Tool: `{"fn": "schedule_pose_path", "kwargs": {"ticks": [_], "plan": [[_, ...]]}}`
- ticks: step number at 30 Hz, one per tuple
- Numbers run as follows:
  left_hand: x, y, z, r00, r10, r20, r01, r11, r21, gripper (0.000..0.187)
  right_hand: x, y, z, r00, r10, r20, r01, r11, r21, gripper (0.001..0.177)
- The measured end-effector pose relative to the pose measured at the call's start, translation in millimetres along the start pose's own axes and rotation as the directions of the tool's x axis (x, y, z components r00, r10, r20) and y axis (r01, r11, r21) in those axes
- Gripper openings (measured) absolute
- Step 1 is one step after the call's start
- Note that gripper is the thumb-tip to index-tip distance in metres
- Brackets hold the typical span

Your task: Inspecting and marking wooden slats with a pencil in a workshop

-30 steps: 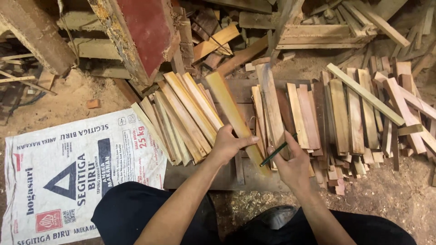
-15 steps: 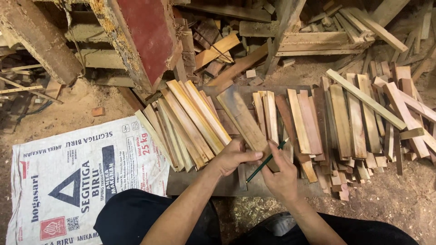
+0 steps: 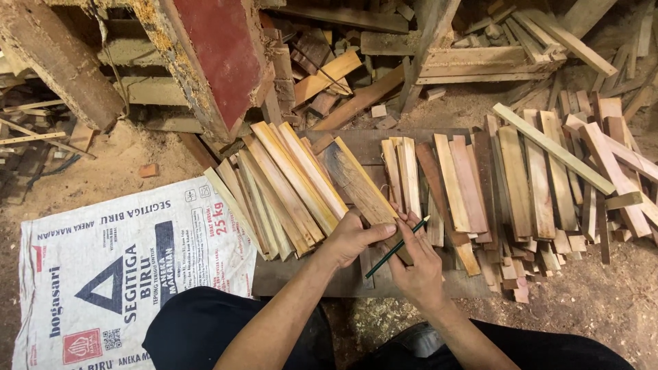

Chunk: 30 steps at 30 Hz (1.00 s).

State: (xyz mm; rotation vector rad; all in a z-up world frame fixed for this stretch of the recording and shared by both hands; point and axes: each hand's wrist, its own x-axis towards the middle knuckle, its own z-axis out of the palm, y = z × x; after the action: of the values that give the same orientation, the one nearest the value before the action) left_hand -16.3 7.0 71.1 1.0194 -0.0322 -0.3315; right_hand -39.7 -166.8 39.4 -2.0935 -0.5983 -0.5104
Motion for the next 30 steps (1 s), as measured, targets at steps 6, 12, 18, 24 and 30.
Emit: {"fn": "schedule_pose_path", "kwargs": {"ticks": [6,12,18,24,30], "plan": [[12,-31,-25,0.974,0.066,-0.218,-0.070,0.998,-0.011,0.050,-40,74,36,0.977,-0.098,-0.189,0.081,0.992,-0.093,0.057],[11,25,-25,0.965,0.127,-0.228,-0.151,0.985,-0.088,0.055,-6,35,10,0.974,-0.105,-0.203,0.089,0.992,-0.086,0.048],[8,31,-29,0.965,0.121,-0.233,-0.152,0.981,-0.120,0.050,1,30,7,0.970,-0.096,-0.222,0.085,0.995,-0.061,0.046],[20,21,-69,0.965,0.096,-0.244,-0.161,0.952,-0.262,0.051,43,3,-62,0.918,0.369,-0.143,-0.339,0.920,0.198,0.059],[20,20,-78,0.973,0.127,-0.192,-0.185,0.926,-0.329,0.044,38,20,-66,0.794,0.510,-0.331,-0.247,0.768,0.591,0.037]]}}
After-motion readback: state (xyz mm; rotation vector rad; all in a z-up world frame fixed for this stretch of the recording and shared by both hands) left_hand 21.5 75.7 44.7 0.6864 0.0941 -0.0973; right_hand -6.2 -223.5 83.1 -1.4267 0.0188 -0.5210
